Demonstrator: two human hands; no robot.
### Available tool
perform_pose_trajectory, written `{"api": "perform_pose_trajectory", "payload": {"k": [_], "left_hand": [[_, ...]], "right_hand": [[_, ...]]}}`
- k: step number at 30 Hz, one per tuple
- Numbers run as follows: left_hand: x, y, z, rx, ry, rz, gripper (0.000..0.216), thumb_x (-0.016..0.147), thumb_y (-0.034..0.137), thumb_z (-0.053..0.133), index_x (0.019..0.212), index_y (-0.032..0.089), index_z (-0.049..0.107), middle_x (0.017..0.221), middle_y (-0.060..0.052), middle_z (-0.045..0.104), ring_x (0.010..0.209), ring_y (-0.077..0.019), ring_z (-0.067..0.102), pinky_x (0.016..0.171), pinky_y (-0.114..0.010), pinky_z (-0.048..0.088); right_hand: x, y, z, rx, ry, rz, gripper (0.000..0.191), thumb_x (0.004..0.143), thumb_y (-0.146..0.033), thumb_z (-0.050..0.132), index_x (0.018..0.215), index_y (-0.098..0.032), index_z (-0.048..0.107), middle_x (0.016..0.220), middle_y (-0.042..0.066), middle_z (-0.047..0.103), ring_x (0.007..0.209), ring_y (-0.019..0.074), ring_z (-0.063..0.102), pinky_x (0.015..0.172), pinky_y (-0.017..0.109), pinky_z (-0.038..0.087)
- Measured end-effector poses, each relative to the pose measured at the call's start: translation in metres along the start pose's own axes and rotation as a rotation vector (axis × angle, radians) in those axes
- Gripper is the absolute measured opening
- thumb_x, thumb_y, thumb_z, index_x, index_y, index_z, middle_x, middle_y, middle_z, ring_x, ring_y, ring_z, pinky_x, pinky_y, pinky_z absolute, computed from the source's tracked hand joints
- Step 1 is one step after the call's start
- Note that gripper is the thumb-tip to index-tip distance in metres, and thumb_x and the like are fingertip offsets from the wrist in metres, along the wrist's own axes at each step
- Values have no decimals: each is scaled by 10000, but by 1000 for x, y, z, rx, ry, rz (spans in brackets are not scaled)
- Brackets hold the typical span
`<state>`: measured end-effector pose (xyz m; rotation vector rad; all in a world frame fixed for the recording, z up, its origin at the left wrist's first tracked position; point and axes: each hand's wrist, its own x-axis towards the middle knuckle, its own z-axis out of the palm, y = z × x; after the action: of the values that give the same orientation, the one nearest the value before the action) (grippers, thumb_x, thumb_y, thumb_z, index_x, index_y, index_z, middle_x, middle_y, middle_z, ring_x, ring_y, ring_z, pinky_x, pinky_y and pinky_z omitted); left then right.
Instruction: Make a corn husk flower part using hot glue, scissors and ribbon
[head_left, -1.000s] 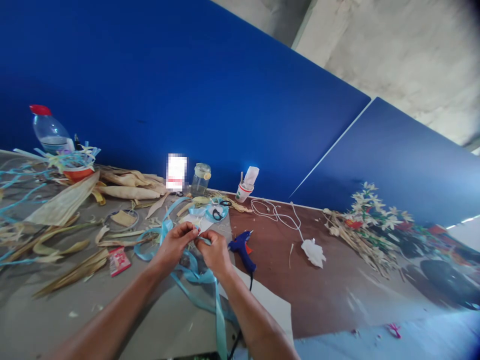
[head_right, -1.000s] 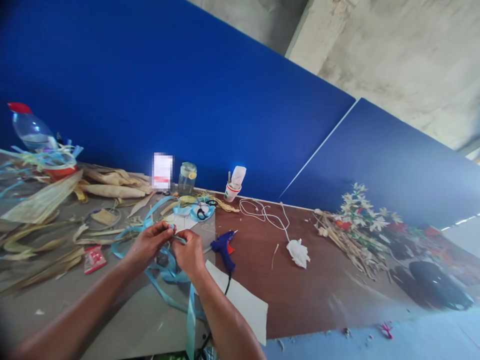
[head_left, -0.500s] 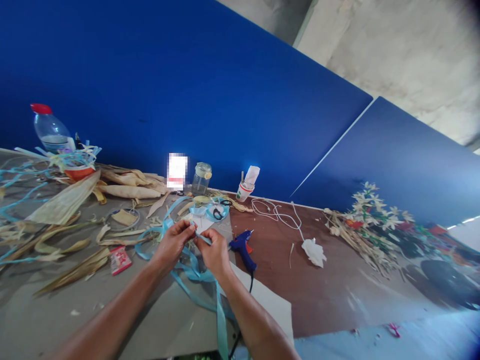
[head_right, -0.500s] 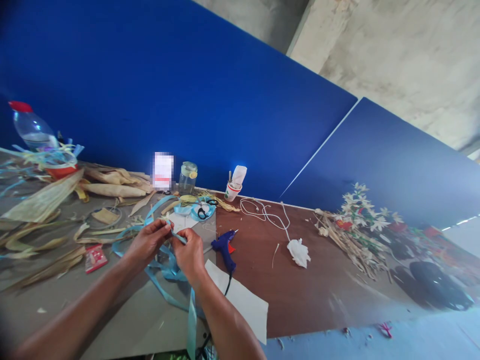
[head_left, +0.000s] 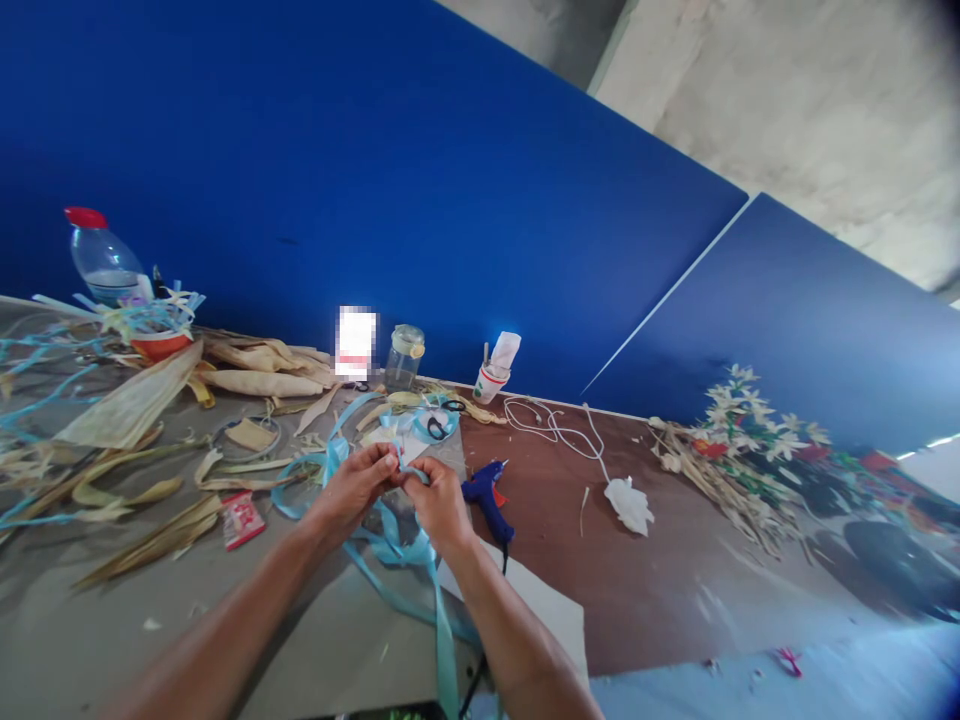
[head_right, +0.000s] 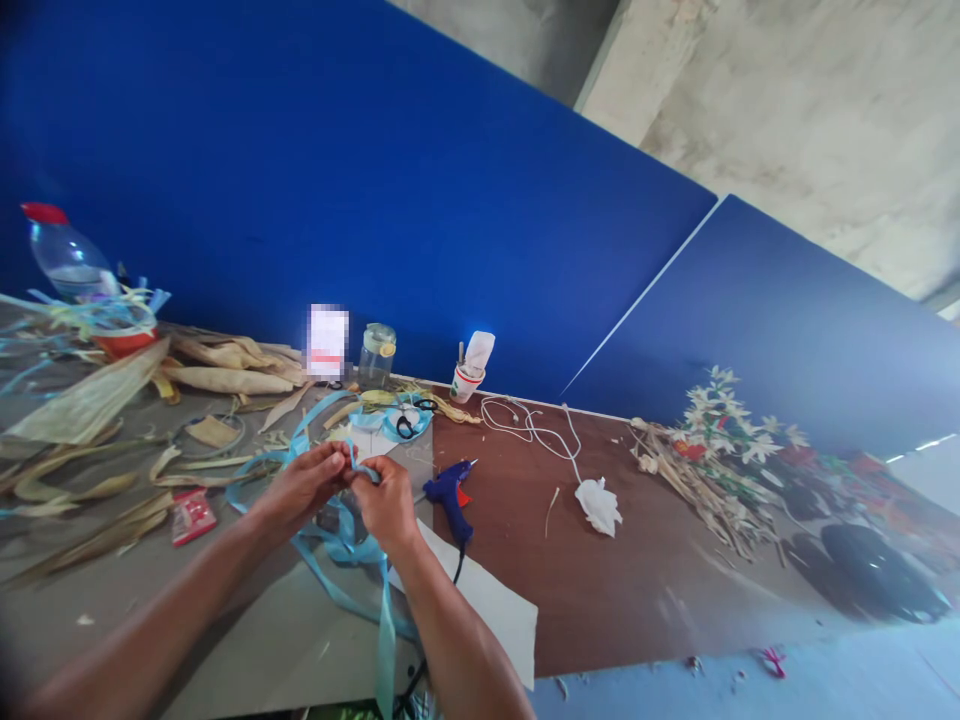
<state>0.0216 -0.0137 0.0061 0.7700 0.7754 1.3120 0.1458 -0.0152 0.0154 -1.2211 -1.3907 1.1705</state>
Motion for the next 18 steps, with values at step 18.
{"api": "perform_pose_trajectory", "payload": {"k": [18], "left_hand": [[3,-2,-4,-13,85,37,274,589,341,784,755,169,650,620,20,591,569,-97,521,549,-210,396]], "right_hand": [[4,5,-1,579,-176,294,113,555,-219,666,627,-167,597,420,-87,450,387,49,314,427,196,246]]}}
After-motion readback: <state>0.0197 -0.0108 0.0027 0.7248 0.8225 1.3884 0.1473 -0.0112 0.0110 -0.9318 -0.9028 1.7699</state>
